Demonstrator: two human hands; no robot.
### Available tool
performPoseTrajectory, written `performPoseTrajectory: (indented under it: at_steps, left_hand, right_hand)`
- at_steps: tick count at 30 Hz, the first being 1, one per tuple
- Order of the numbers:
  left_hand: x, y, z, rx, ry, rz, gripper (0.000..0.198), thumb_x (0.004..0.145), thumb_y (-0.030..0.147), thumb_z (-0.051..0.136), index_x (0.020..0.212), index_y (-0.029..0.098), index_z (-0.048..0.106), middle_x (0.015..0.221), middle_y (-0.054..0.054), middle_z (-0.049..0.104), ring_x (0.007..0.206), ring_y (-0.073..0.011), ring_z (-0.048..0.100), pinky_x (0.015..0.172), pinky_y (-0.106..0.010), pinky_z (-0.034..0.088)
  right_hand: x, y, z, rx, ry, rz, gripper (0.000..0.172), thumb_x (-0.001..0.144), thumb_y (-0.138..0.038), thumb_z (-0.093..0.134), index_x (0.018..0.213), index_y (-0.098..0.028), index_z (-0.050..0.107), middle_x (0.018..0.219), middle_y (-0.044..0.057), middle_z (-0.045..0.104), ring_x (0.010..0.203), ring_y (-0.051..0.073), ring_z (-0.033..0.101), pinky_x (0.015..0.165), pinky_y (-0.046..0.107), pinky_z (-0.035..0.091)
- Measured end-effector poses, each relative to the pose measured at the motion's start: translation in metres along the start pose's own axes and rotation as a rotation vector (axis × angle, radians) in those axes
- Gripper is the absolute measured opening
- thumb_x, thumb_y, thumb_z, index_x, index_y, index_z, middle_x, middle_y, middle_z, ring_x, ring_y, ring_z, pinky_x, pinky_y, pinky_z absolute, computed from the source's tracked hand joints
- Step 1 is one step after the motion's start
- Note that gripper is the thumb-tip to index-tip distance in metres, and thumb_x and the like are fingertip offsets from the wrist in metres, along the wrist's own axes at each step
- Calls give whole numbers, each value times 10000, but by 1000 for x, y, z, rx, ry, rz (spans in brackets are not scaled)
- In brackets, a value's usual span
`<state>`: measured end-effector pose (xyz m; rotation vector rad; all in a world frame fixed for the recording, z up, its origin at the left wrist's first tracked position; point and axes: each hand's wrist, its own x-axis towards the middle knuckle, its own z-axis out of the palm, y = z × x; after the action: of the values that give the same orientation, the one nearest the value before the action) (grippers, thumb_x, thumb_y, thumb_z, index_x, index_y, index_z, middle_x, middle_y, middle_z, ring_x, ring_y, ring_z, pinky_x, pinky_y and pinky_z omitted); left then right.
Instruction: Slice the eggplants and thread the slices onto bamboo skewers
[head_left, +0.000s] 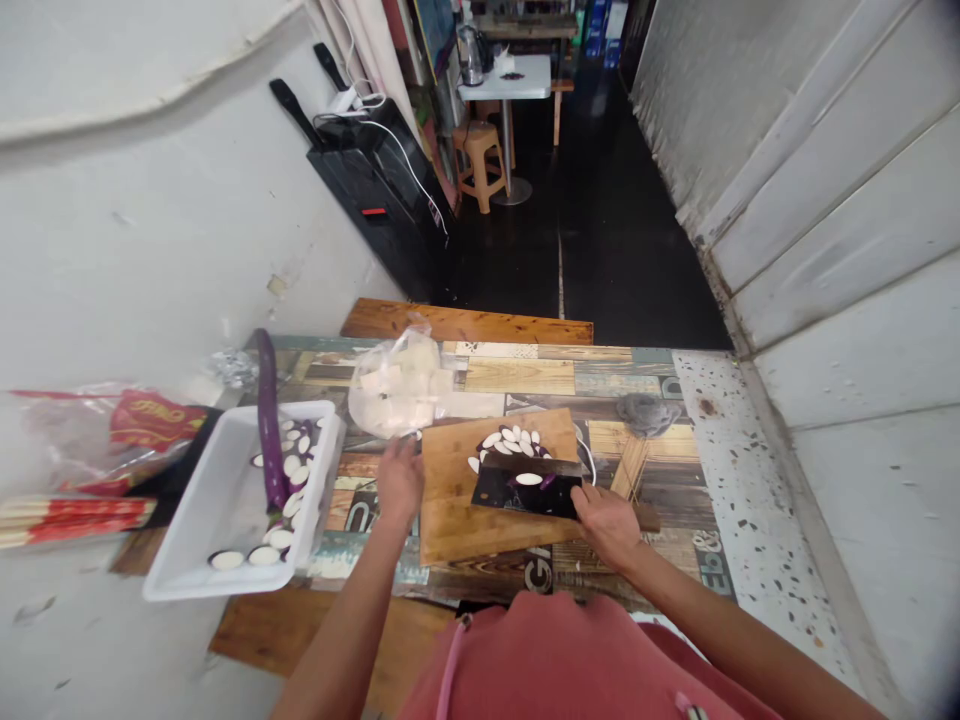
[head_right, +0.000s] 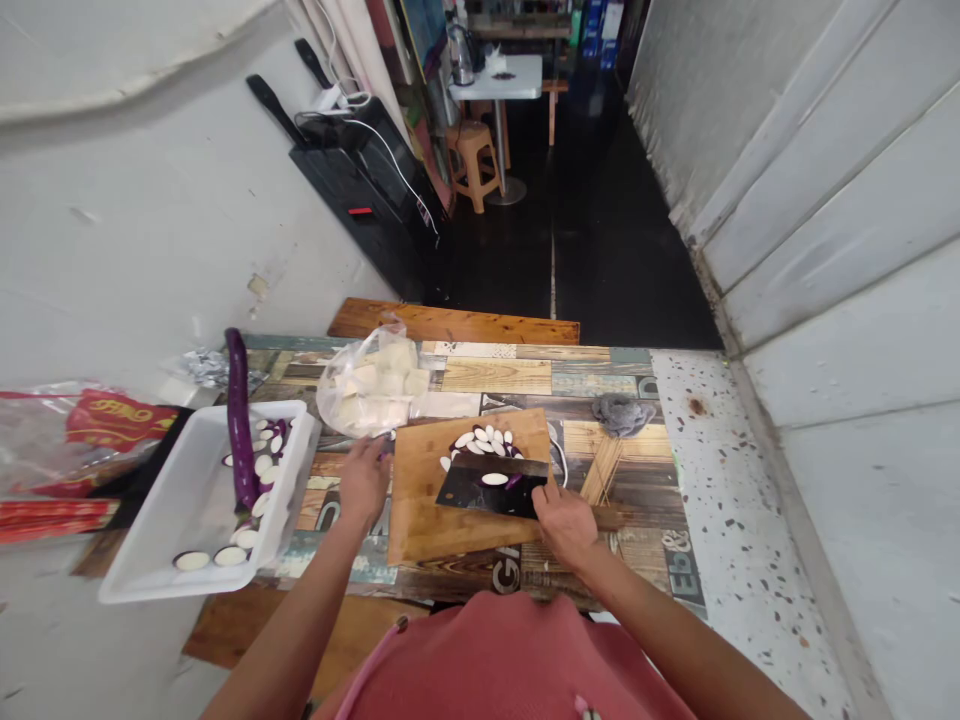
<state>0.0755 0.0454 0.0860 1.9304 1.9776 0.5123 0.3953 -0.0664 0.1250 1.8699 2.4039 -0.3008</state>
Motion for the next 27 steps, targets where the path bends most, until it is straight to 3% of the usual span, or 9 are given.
performPoseTrajectory:
  at_steps: [1, 4, 7, 9, 13, 16, 18, 22, 27]
  left_hand:
    - [-6, 18, 5, -42, -24, 141, 290, 823, 249, 442, 1056, 180, 599, 1124, -90, 581, 1067, -222, 506, 959, -395, 364]
    - [-31, 73, 29, -193, -276, 564, 359, 830, 307, 484, 1172, 214, 545, 1224, -79, 533, 1152, -207, 453, 992, -394, 347]
    - [-46, 98, 55, -321, -384, 727, 315, 855, 271, 449, 1141, 234, 575, 1203, -74, 557, 1170, -193, 446, 980, -405, 366]
    - [-45, 94, 69, -366, -381, 697, 287, 868, 248, 423, 1080, 230, 615, 1165, -75, 586, 1172, -189, 450, 975, -413, 374]
    - [-27, 62, 87, -370, -325, 575, 288, 876, 252, 400, 1053, 212, 624, 1139, -75, 602, 1189, -182, 438, 982, -420, 371]
    - [-20, 42, 94, -308, -228, 482, 306, 869, 284, 417, 1111, 198, 583, 1218, -80, 546, 1230, -190, 386, 1019, -420, 320]
    - [-23, 38, 96, -256, -159, 389, 373, 859, 321, 433, 1205, 201, 505, 1307, -87, 460, 1258, -201, 343, 1035, -419, 288]
    - [-30, 45, 98, -164, -89, 292, 631, 797, 439, 505, 1343, 179, 325, 1411, -133, 289, 1294, -246, 268, 1039, -420, 259]
    - [-29, 66, 103, -54, -65, 369, 761, 669, 559, 594, 1309, 197, 400, 1427, -142, 246, 1301, -323, 219, 1049, -480, 177]
  right_hand:
    - [4, -1, 0, 4, -4, -28, 117, 817, -110, 466, 846, -155, 570, 789, 88, 613, 693, 181, 539, 606, 265, 346]
    - [15, -5, -1, 25, -15, -94, 140, 834, -98, 437, 839, -160, 563, 799, 96, 614, 709, 186, 530, 618, 270, 362]
    - [21, -5, -3, 69, -31, -134, 158, 849, -103, 419, 834, -161, 565, 808, 101, 613, 730, 187, 526, 645, 276, 374]
    - [16, -1, -5, 116, -45, -142, 164, 854, -114, 417, 852, -160, 574, 814, 99, 614, 745, 186, 529, 668, 281, 379]
    - [-17, 22, -8, 249, -75, -79, 160, 834, -133, 446, 854, -166, 601, 816, 96, 627, 752, 194, 549, 696, 300, 388]
    - [-44, 41, -4, 374, -84, 58, 108, 769, -197, 535, 835, -169, 616, 806, 98, 642, 760, 212, 576, 684, 296, 405]
    - [-54, 49, 5, 465, -71, 216, 159, 808, -257, 484, 828, -169, 615, 773, 98, 656, 709, 212, 599, 636, 289, 418]
    - [-42, 50, 33, 702, -71, 527, 436, 894, -412, 281, 654, -168, 553, 485, 42, 592, 454, 176, 574, 459, 258, 420]
    - [-8, 37, 64, 1018, -107, 691, 513, 863, -562, 202, 575, -206, 432, 401, -13, 514, 309, 130, 490, 337, 226, 397]
